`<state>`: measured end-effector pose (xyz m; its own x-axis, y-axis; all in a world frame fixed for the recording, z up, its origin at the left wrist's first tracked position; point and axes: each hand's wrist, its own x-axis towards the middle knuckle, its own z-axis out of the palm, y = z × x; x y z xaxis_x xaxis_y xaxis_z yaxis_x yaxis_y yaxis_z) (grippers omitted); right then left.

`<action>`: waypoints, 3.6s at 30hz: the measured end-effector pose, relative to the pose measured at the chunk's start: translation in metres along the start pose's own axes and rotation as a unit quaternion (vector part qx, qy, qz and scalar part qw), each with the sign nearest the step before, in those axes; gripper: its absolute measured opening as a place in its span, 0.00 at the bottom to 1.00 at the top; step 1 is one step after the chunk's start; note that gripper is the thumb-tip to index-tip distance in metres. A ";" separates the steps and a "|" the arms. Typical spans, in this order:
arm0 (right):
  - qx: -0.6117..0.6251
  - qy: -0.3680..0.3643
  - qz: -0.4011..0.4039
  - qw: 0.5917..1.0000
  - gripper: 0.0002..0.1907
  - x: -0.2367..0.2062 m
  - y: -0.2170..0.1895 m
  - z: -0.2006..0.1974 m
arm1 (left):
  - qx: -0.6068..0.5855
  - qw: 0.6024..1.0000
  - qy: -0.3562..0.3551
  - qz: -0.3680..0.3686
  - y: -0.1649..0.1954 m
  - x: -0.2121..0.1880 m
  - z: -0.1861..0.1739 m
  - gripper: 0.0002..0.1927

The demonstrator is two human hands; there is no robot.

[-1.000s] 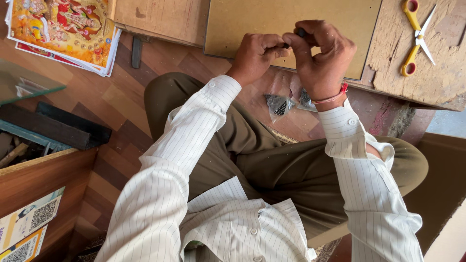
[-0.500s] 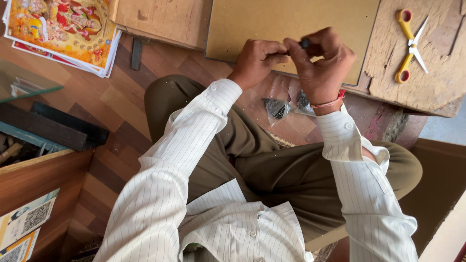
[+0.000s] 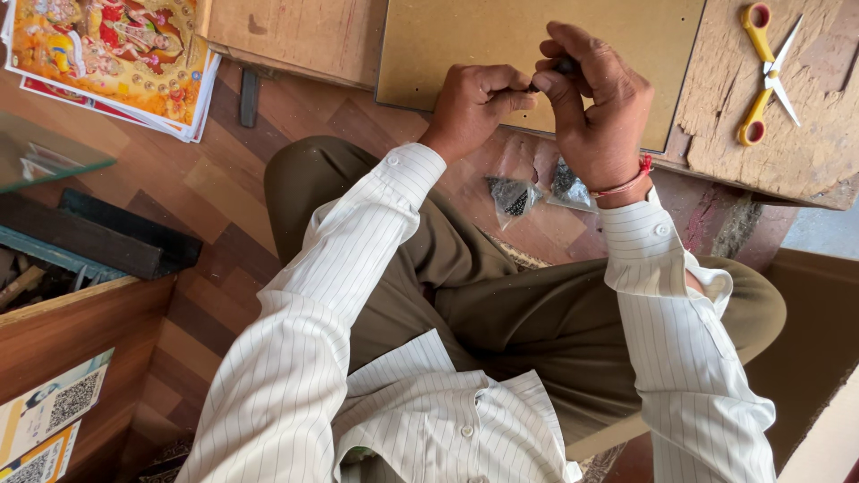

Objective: The person sits cross-legged and repeatedly picks small fasteners from a plastic bag, then inserts them into pre-drilled holes on a rectangular board using a screwdriver. The board is rotated occasionally to access different holes.

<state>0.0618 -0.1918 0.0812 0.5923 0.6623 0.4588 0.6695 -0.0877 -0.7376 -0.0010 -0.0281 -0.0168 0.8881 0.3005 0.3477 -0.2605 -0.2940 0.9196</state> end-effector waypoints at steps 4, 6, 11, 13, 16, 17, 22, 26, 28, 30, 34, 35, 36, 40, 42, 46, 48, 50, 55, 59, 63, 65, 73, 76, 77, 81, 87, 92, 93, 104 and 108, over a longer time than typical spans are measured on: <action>-0.006 -0.004 -0.008 1.000 0.18 0.000 0.001 0.002 | -0.020 1.000 -0.011 -0.015 0.000 0.001 -0.001 0.07; -0.013 -0.017 -0.015 1.000 0.20 0.001 0.001 0.001 | -0.009 1.000 -0.009 -0.020 0.001 0.000 -0.001 0.08; -0.044 -0.027 -0.030 0.998 0.21 0.001 -0.002 0.001 | -0.021 1.000 0.006 -0.009 0.002 -0.001 -0.001 0.08; -0.052 -0.033 -0.033 0.998 0.21 0.001 -0.003 0.001 | -0.028 0.999 0.005 -0.014 0.003 -0.002 -0.001 0.08; -0.055 -0.042 -0.034 0.997 0.18 0.001 -0.004 0.000 | -0.015 1.000 0.011 -0.014 0.003 -0.002 0.000 0.08; -0.058 -0.041 -0.034 0.997 0.18 0.001 -0.005 0.000 | -0.008 1.000 0.014 -0.012 0.003 -0.002 0.000 0.08; -0.067 -0.029 -0.040 0.997 0.18 0.002 -0.006 0.001 | -0.014 1.000 0.008 -0.015 0.003 -0.001 0.000 0.08; -0.061 -0.027 -0.033 0.997 0.15 0.002 -0.007 0.001 | -0.011 1.000 0.008 -0.011 0.003 -0.002 -0.001 0.08; -0.070 -0.019 -0.028 0.997 0.13 0.001 -0.009 0.001 | -0.001 1.000 0.004 -0.012 0.002 -0.002 0.000 0.08; -0.085 -0.003 -0.030 0.996 0.10 0.000 -0.009 0.003 | 0.011 1.000 -0.002 -0.020 0.002 -0.002 -0.001 0.08; -0.103 0.047 -0.016 0.993 0.09 -0.005 -0.010 0.009 | 0.001 0.999 -0.017 -0.044 0.000 -0.004 0.000 0.05; -0.093 0.056 -0.011 0.994 0.09 -0.006 -0.010 0.010 | -0.010 0.999 -0.020 -0.048 0.000 -0.004 0.000 0.04; -0.083 0.065 -0.007 0.994 0.09 -0.007 -0.010 0.012 | -0.004 0.999 -0.019 -0.046 0.000 -0.004 0.000 0.04; -0.071 0.063 -0.007 0.996 0.12 -0.005 -0.008 0.011 | 0.027 0.999 -0.006 -0.022 0.001 -0.003 0.003 0.07; -0.074 0.035 -0.038 0.996 0.16 -0.004 -0.008 0.006 | 0.046 0.999 -0.003 -0.020 0.002 -0.003 0.002 0.08; -0.049 -0.017 -0.048 0.997 0.19 -0.004 -0.011 0.001 | 0.034 0.999 0.002 -0.017 0.002 -0.004 0.001 0.09; -0.039 -0.044 -0.052 0.997 0.18 -0.003 -0.012 -0.004 | 0.017 1.000 -0.004 -0.012 0.001 -0.004 0.001 0.08; -0.039 -0.033 -0.036 0.998 0.16 -0.001 -0.010 -0.003 | 0.013 0.999 -0.020 -0.030 0.000 -0.005 -0.002 0.07; -0.052 0.014 -0.013 0.998 0.08 -0.001 -0.010 0.008 | 0.004 0.999 -0.013 -0.031 0.001 -0.004 -0.004 0.08; -0.044 0.041 0.020 0.998 0.09 0.003 -0.016 0.010 | 0.005 0.999 -0.021 -0.049 0.003 -0.004 -0.002 0.07; -0.002 0.029 -0.044 0.999 0.19 0.005 -0.026 0.003 | 0.049 0.999 -0.007 -0.021 0.005 -0.004 0.001 0.08; -0.013 0.021 -0.050 0.998 0.16 0.004 -0.028 0.002 | 0.083 0.995 -0.020 -0.051 0.004 -0.005 0.000 0.10; -0.050 0.051 -0.012 0.997 0.08 -0.002 -0.007 0.005 | 0.071 0.997 -0.001 -0.010 -0.002 -0.007 0.003 0.08; -0.058 0.081 0.027 0.995 0.11 -0.004 -0.002 0.010 | 0.083 0.996 -0.010 -0.008 -0.004 -0.007 0.002 0.07; -0.069 0.097 0.063 0.991 0.14 -0.005 -0.002 0.013 | 0.089 0.996 -0.012 -0.006 -0.004 -0.007 0.002 0.07; -0.097 0.093 0.015 0.991 0.12 -0.008 -0.005 0.014 | 0.100 0.995 -0.001 0.016 -0.001 -0.007 0.003 0.08; -0.024 0.034 -0.024 0.999 0.16 -0.008 -0.005 0.008 | 0.054 0.998 -0.009 -0.028 0.001 -0.006 -0.001 0.07; -0.044 -0.001 -0.041 0.998 0.19 -0.001 0.000 0.003 | 0.051 0.998 -0.008 -0.029 0.000 -0.004 0.000 0.07; -0.042 -0.007 -0.043 0.998 0.20 0.000 0.000 0.003 | 0.041 0.999 0.000 -0.034 0.000 -0.004 0.001 0.07; -0.044 -0.011 -0.046 0.998 0.19 0.004 -0.004 0.003 | 0.011 0.999 0.036 -0.003 -0.002 -0.004 0.004 0.08; -0.050 -0.006 -0.038 0.998 0.16 0.001 -0.009 0.004 | 0.011 0.999 0.032 -0.001 0.000 -0.005 0.003 0.08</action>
<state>0.0543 -0.1877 0.0861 0.5328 0.6790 0.5050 0.7543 -0.1105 -0.6471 -0.0043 -0.0320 -0.0195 0.8623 0.3580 0.3581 -0.2501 -0.3138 0.9160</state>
